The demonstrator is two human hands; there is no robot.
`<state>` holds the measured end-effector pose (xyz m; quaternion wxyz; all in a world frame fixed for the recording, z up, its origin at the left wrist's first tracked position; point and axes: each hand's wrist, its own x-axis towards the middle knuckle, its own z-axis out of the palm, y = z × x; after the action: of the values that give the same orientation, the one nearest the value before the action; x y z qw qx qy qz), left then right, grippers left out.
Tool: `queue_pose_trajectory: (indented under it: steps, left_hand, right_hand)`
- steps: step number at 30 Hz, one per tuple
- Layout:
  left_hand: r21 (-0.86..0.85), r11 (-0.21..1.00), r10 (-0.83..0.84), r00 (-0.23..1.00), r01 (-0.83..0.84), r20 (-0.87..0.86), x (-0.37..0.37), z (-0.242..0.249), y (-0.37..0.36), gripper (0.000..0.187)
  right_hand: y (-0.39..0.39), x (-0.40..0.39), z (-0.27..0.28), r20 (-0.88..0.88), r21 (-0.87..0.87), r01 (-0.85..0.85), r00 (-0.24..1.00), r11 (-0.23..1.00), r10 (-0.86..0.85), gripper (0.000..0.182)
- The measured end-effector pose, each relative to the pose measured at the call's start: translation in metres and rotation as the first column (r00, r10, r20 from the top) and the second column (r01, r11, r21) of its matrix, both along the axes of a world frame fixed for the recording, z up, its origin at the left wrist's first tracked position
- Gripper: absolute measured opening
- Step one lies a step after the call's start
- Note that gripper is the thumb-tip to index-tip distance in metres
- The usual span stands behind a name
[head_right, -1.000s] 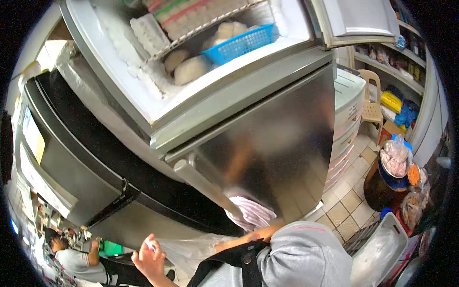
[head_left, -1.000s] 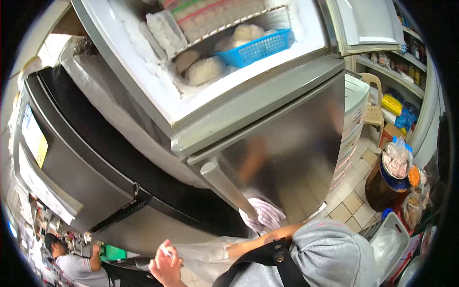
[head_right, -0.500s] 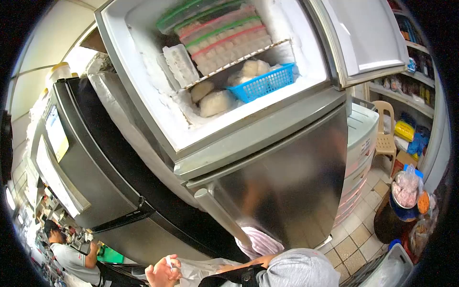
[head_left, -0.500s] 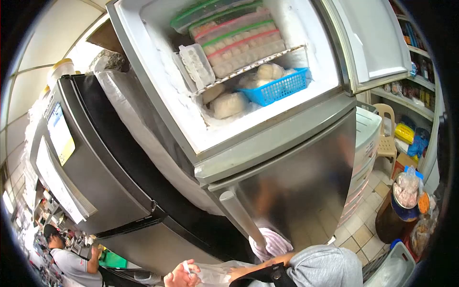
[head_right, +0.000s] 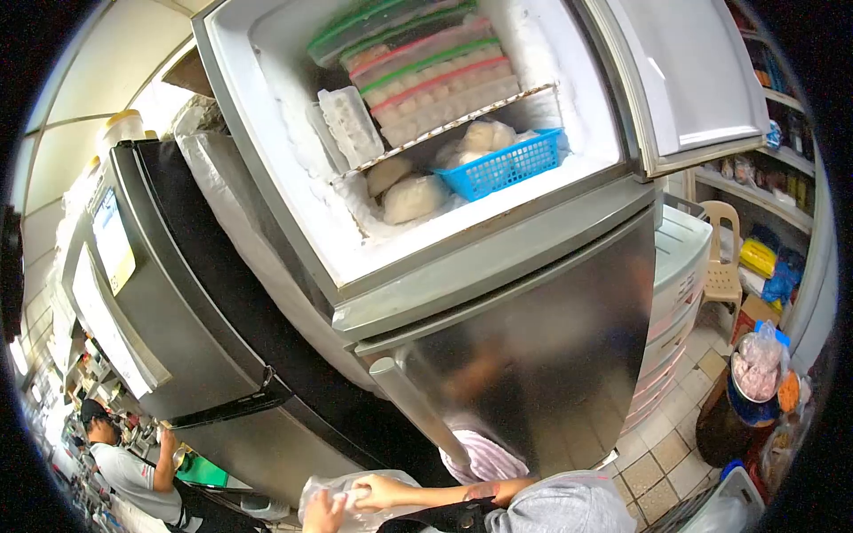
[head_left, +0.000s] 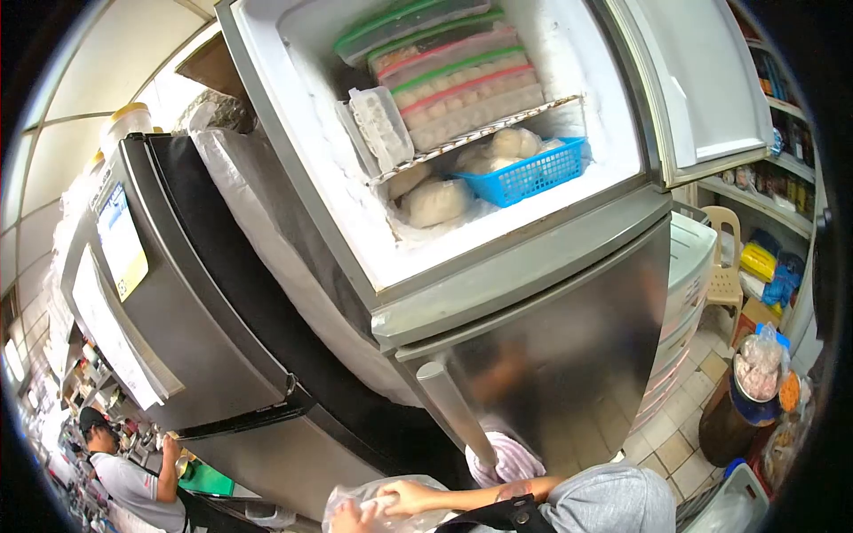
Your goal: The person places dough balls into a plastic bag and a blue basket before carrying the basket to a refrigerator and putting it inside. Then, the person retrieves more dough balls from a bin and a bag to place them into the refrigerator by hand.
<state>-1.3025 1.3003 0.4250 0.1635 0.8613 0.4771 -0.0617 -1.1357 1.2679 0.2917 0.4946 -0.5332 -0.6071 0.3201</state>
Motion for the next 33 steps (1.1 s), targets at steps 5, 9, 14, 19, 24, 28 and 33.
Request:
queue_pose_trajectory:
  steps: [5, 9, 14, 19, 24, 28, 33]
  left_hand:
    - [0.149, 0.981, -0.179, 0.862, 0.122, 0.475, -0.057, -0.041, 0.047, 0.041]
    - [0.331, 0.913, -0.404, 0.657, 0.240, 0.636, -0.060, -0.070, 0.061, 0.038]
    - [0.346, 0.924, -0.369, 0.630, 0.165, 0.684, -0.043, -0.056, 0.044, 0.046]
    - [0.363, 0.931, -0.320, 0.556, 0.035, 0.767, -0.040, -0.035, 0.037, 0.055]
    - [0.352, 0.924, -0.283, 0.355, -0.149, 0.891, -0.037, 0.004, 0.029, 0.065]
    - [0.399, 0.888, -0.369, 0.164, -0.228, 0.915, -0.026, 0.031, 0.021, 0.073]
    - [0.567, 0.787, -0.580, 0.020, -0.243, 0.814, 0.004, 0.034, -0.002, 0.083]
  right_hand:
    - [-0.005, 0.019, 0.028, -0.619, -0.132, -0.172, 0.783, 0.976, 0.054, 0.031]
    - [-0.020, 0.021, 0.032, -0.957, -0.093, -0.559, 0.279, 0.824, 0.081, 0.042]
    - [-0.033, 0.005, 0.067, -0.981, 0.059, -0.548, 0.125, 0.835, 0.151, 0.054]
    - [-0.040, 0.012, 0.110, -0.881, 0.123, -0.375, 0.386, 0.919, 0.275, 0.065]
    - [-0.053, 0.019, 0.157, -0.259, 0.135, -0.397, 0.870, 0.908, 0.419, 0.084]
    - [-0.065, 0.019, 0.175, -0.279, 0.176, -0.386, 0.863, 0.906, 0.422, 0.083]
    - [-0.087, 0.016, 0.189, -0.687, 0.308, -0.295, 0.588, 0.904, 0.426, 0.084]
